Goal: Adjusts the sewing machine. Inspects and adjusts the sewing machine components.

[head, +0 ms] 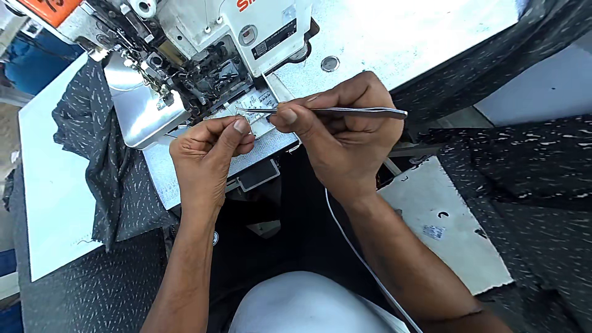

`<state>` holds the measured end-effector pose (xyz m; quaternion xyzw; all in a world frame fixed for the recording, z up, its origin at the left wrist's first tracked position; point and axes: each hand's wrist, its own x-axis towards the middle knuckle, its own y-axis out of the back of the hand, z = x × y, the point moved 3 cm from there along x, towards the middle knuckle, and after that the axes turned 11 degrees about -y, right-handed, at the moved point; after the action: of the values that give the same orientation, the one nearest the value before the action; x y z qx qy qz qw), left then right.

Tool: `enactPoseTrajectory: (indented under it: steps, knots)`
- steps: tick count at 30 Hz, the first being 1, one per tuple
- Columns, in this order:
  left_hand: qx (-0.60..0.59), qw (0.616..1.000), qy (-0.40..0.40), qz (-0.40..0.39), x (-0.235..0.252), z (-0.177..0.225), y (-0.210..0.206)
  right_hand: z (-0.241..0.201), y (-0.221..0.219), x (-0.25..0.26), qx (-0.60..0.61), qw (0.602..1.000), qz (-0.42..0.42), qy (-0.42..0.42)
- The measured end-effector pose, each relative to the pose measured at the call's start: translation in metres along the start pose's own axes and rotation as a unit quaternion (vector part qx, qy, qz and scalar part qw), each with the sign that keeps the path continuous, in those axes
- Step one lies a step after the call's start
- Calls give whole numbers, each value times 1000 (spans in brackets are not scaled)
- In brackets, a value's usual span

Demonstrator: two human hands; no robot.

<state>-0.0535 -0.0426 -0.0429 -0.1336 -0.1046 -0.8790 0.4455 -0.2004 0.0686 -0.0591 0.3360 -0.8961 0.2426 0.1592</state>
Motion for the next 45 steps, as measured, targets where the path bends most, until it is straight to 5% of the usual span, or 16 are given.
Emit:
enactPoseTrajectory:
  steps: [9,12,17,26,45]
  knots:
    - [129,990,-42,-22,-3,12,11,-1,1,2,0,1000,5,-7]
    - [94,993,-74,-12,1,19,12,-5,1,2,7,1000,0,-5]
    - [-20,999,-8,-49,10,21,0,-9,-2,0,16,1000,-8,-4]
    - [-27,999,34,7,4,10,-2,-5,3,-4,23,1000,-7,4]
    - [-119,981,105,115,11,-9,-5,-1,-18,-11,-196,972,-51,120]
